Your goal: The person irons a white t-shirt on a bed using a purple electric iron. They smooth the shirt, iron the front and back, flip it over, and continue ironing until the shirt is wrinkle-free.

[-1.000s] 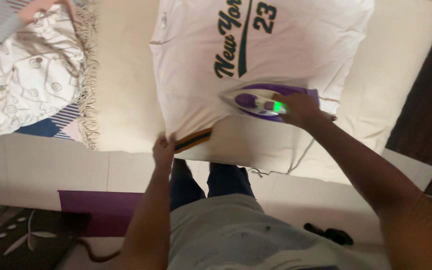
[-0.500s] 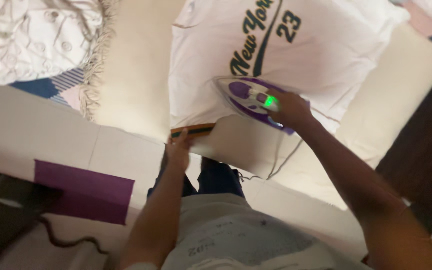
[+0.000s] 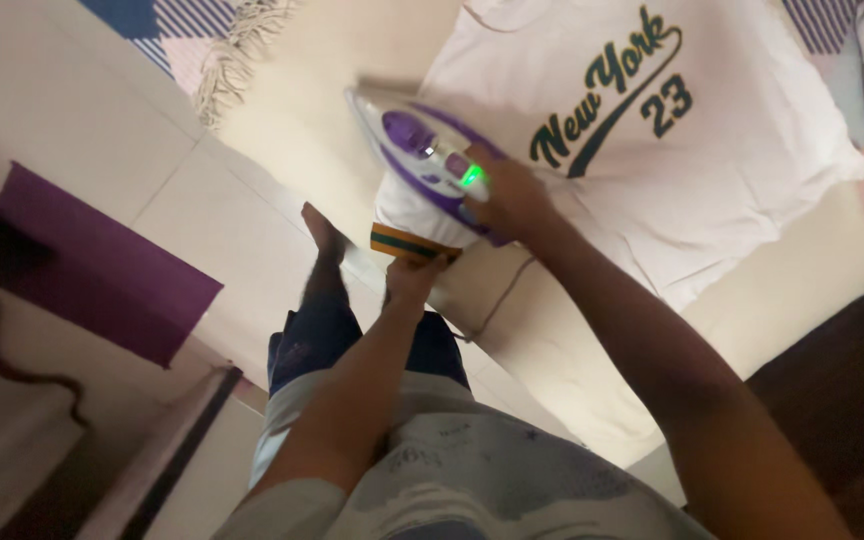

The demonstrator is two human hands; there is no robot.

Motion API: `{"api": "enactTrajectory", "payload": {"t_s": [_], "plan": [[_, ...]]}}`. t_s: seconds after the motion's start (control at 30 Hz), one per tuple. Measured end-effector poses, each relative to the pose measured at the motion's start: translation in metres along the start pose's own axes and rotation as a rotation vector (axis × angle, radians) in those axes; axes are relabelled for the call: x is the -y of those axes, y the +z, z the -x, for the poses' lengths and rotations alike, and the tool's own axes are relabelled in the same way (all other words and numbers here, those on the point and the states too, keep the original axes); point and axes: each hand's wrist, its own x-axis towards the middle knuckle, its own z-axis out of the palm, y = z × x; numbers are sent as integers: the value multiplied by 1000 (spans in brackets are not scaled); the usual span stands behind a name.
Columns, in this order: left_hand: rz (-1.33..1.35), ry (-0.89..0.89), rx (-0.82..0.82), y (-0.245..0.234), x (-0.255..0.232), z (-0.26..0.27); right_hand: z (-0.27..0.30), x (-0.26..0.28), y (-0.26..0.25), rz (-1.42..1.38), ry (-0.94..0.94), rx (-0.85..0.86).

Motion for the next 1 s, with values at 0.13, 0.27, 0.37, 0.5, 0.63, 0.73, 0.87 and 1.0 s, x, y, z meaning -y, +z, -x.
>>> {"api": "enactTrajectory", "payload": {"t_s": [0.13,0.27,0.37,0.5,0.63,0.73,0.87,1.0], "plan": [[39,-37,-60,8,26,-10,6,22,16,120,104,207],[-17,37,-93,9,45,-18,29,31,4,193,237,286],[-56,-6,-142,10,55,-13,34,34,4,67,196,288],[-182,13,-190,2,55,-20,19,30,23,64,-98,149],[-25,-77,-150,-7,50,-24,26,11,27,107,-11,239],[25,61,-324,-23,39,-40,27,3,24,119,-2,230],[402,318,-309,-48,24,-65,19,18,24,130,-1,182],[328,334,-107,-78,10,-77,20,44,14,164,6,166]]}}
